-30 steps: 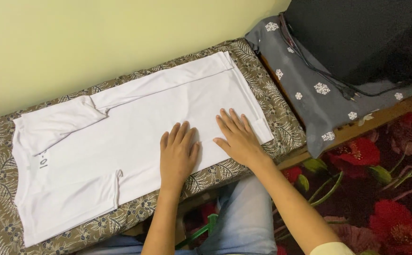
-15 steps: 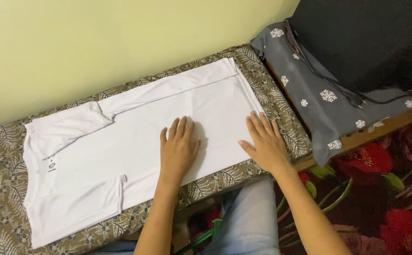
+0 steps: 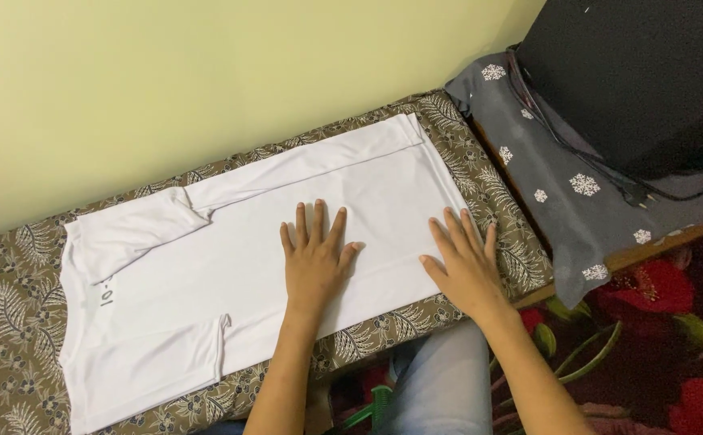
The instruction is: The person folds a white t-shirt on a patterned ironing board. They smooth the fabric, fold the sleeves inward, and fold the shirt in half multiple times to create a compact rectangle.
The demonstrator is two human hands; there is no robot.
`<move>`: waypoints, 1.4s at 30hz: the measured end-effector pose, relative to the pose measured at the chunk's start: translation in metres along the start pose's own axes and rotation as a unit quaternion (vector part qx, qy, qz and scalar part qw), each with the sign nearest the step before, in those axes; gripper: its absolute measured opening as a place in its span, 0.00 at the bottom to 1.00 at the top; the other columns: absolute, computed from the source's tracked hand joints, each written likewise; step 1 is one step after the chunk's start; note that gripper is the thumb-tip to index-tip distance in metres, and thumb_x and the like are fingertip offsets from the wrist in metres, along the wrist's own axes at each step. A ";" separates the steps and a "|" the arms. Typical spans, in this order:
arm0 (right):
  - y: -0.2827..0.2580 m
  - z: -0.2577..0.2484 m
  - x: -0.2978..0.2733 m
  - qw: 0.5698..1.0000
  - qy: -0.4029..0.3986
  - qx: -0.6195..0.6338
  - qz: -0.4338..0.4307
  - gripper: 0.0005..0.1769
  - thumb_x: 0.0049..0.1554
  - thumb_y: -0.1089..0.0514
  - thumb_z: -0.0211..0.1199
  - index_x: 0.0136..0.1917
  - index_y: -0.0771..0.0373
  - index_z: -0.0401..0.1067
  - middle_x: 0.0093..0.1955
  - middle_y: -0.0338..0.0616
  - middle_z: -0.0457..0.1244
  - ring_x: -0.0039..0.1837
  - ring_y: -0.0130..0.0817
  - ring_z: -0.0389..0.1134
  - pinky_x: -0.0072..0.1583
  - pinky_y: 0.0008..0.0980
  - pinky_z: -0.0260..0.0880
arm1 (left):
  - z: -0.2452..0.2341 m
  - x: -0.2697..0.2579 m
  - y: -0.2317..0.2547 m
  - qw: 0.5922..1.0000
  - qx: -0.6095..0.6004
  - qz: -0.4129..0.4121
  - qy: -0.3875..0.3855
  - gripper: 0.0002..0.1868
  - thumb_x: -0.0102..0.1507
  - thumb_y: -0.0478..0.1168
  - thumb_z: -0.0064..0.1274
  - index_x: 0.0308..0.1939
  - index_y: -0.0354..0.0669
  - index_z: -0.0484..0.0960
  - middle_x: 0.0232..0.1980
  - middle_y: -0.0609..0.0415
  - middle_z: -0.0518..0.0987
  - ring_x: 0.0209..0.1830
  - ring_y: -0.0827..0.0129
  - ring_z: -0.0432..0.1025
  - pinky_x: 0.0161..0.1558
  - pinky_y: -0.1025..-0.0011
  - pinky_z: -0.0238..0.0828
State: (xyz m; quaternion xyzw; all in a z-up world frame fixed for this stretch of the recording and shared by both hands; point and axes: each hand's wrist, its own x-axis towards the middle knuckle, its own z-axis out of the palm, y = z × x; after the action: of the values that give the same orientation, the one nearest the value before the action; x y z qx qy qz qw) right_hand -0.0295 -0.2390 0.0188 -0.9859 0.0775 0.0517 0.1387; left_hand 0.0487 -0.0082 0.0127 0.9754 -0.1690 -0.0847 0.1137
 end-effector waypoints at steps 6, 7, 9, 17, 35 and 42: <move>-0.063 0.012 0.034 0.992 -0.028 0.058 -0.110 0.34 0.66 0.44 0.45 0.82 0.52 0.48 0.85 0.47 0.39 0.85 0.47 0.34 0.78 0.60 0.22 | -0.008 -0.001 0.001 1.000 -0.006 0.005 -0.005 0.33 0.69 0.68 0.25 0.77 0.73 0.57 0.84 0.53 0.47 0.84 0.50 0.31 0.76 0.43 0.26; -0.064 0.016 0.037 0.992 -0.028 0.059 -0.112 0.34 0.66 0.44 0.45 0.82 0.52 0.48 0.85 0.47 0.39 0.85 0.47 0.34 0.78 0.60 0.22 | -0.003 0.001 -0.001 1.000 -0.005 0.003 -0.004 0.33 0.69 0.68 0.25 0.77 0.73 0.57 0.84 0.53 0.47 0.84 0.50 0.31 0.76 0.43 0.26; -0.067 0.024 0.043 0.995 -0.034 0.014 -0.094 0.36 0.66 0.39 0.44 0.83 0.49 0.46 0.85 0.48 0.37 0.85 0.48 0.31 0.78 0.59 0.20 | 0.007 0.003 -0.006 0.999 -0.021 -0.038 0.011 0.32 0.71 0.64 0.23 0.79 0.68 0.55 0.83 0.53 0.48 0.84 0.52 0.31 0.76 0.46 0.26; -0.061 0.022 0.043 0.997 -0.040 -0.020 -0.070 0.38 0.65 0.34 0.42 0.82 0.50 0.47 0.86 0.47 0.36 0.85 0.45 0.31 0.79 0.55 0.20 | 0.018 0.028 -0.042 0.996 -0.029 -0.004 0.083 0.27 0.68 0.60 0.41 0.72 0.73 0.68 0.78 0.58 0.62 0.80 0.58 0.50 0.73 0.47 0.42; -0.100 0.044 0.088 0.986 -0.043 -0.026 -0.159 0.37 0.66 0.37 0.41 0.82 0.53 0.46 0.86 0.44 0.36 0.85 0.44 0.31 0.78 0.59 0.22 | -0.001 0.023 -0.040 0.996 -0.029 -0.064 0.051 0.28 0.73 0.54 0.27 0.78 0.61 0.57 0.82 0.55 0.52 0.83 0.60 0.42 0.76 0.49 0.32; -0.049 0.023 0.091 0.994 0.002 -0.039 -0.104 0.41 0.64 0.33 0.43 0.82 0.56 0.48 0.85 0.48 0.39 0.85 0.47 0.36 0.79 0.56 0.30 | 0.005 0.024 -0.042 0.996 -0.029 -0.067 0.054 0.29 0.72 0.55 0.28 0.78 0.62 0.58 0.82 0.57 0.53 0.83 0.61 0.42 0.76 0.49 0.31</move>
State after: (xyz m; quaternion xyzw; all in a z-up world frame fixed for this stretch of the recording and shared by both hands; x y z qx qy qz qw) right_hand 0.0659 -0.1983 -0.0011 -0.9934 -0.0274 0.0379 0.1043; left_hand 0.0830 0.0214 -0.0055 0.9839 -0.0945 -0.0438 0.1455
